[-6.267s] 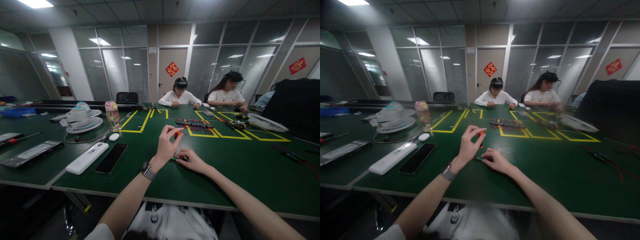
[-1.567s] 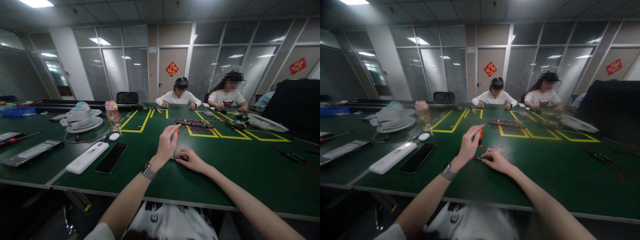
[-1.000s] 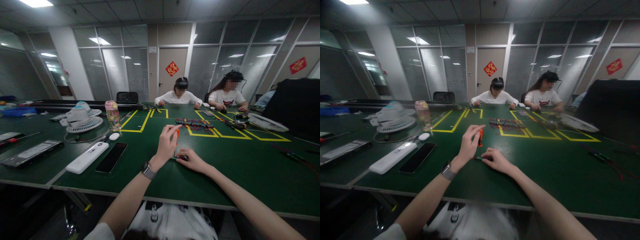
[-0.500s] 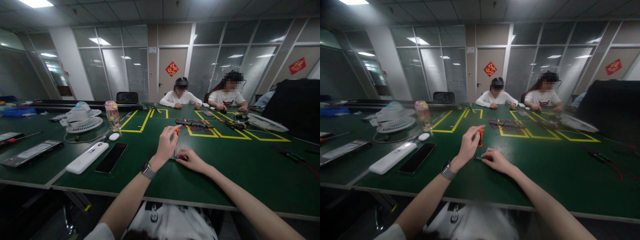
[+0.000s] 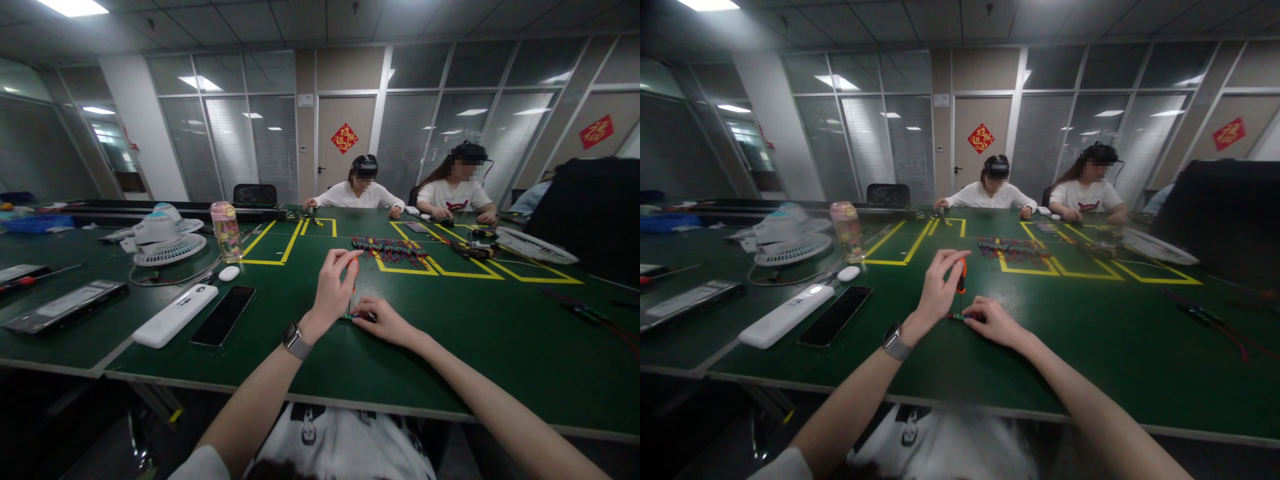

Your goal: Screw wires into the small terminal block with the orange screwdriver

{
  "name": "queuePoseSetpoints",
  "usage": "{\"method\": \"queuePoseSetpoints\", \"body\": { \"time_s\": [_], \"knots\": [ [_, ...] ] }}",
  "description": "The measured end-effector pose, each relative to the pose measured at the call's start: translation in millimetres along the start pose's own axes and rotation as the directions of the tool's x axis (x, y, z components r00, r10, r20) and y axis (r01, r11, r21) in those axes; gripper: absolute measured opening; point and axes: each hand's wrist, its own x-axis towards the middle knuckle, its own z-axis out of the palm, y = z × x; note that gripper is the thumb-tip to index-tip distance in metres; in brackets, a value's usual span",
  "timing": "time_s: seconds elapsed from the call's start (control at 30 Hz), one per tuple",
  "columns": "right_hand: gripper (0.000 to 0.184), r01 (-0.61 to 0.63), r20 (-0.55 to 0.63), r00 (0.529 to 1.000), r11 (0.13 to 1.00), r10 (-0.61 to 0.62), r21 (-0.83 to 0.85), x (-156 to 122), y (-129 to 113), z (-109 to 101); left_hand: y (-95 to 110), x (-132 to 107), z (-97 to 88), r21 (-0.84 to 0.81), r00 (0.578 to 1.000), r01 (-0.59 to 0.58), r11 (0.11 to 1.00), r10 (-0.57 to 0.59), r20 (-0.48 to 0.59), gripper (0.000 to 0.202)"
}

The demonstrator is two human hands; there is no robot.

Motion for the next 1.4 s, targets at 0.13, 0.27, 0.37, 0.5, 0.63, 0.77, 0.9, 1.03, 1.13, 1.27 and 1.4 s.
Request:
{"method": "queuePoseSetpoints", "body": {
  "time_s": [0.13, 0.27, 0.37, 0.5, 0.63, 0.77, 0.9, 1.03, 1.13, 1.27, 1.4],
  "knots": [
    [0.019, 0.01, 0.003, 1.0, 1.0, -0.01, -0.003, 0.4, 0.8, 0.3, -0.6, 0.5, 0.4, -0.068, 0.999, -0.024, 0.997, 0.026, 0.019, 0.03],
    [0.02, 0.003, 0.006, 1.0, 1.0, -0.003, -0.001, 0.3, 0.7, 0.0, -1.2, 0.7, 1.8, -0.052, 0.999, -0.032, 0.998, 0.032, -0.009, 0.023],
    [0.02, -0.001, 0.006, 1.0, 1.0, 0.001, -0.005, 0.1, -0.1, -0.4, -1.6, 0.2, 2.4, 0.012, 0.998, -0.033, 0.999, 0.033, -0.061, 0.018],
    [0.02, 0.0, 0.001, 1.0, 1.0, 0.0, -0.003, 0.2, -0.8, -0.5, -1.9, -0.6, 1.6, 0.042, 0.999, 0.014, 0.999, -0.011, -0.052, 0.024],
    [0.019, 0.011, 0.002, 1.0, 1.0, -0.011, -0.005, 0.2, -0.4, -0.5, -1.4, -0.5, 0.5, -0.066, 0.999, 0.008, 0.998, -0.006, 0.038, 0.034],
    [0.02, 0.01, 0.002, 1.0, 1.0, -0.01, 0.0, 0.1, -0.2, -0.8, -0.2, -0.1, 1.1, -0.087, 0.999, -0.034, 0.996, 0.036, 0.031, 0.028],
    [0.019, 0.002, -0.005, 1.0, 1.0, -0.002, 0.0, 0.1, -0.3, -0.6, 0.7, -1.7, 1.1, 0.039, 0.999, -0.042, 0.998, 0.043, -0.032, 0.017],
    [0.019, 0.007, -0.004, 1.0, 1.0, -0.007, -0.004, 0.0, -1.0, -0.9, -0.2, -3.2, -0.1, 0.065, 0.999, -0.034, 0.997, 0.036, -0.031, 0.023],
    [0.019, 0.01, -0.001, 1.0, 1.0, -0.01, -0.005, 0.0, -1.3, -0.8, -1.3, -2.2, -0.1, -0.01, 0.999, -0.037, 0.999, 0.038, 0.024, 0.033],
    [0.02, 0.0, 0.0, 1.0, 1.0, 0.0, 0.003, 0.2, -0.8, -0.3, -1.5, -0.1, 1.5, -0.034, 0.998, -0.027, 0.999, 0.029, 0.052, 0.029],
    [0.02, -0.01, 0.002, 1.0, 1.0, 0.01, -0.001, 0.2, -1.3, -0.8, -0.1, -0.6, 1.8, 0.024, 1.0, -0.027, 0.999, 0.027, 0.002, 0.022]
  ]
}}
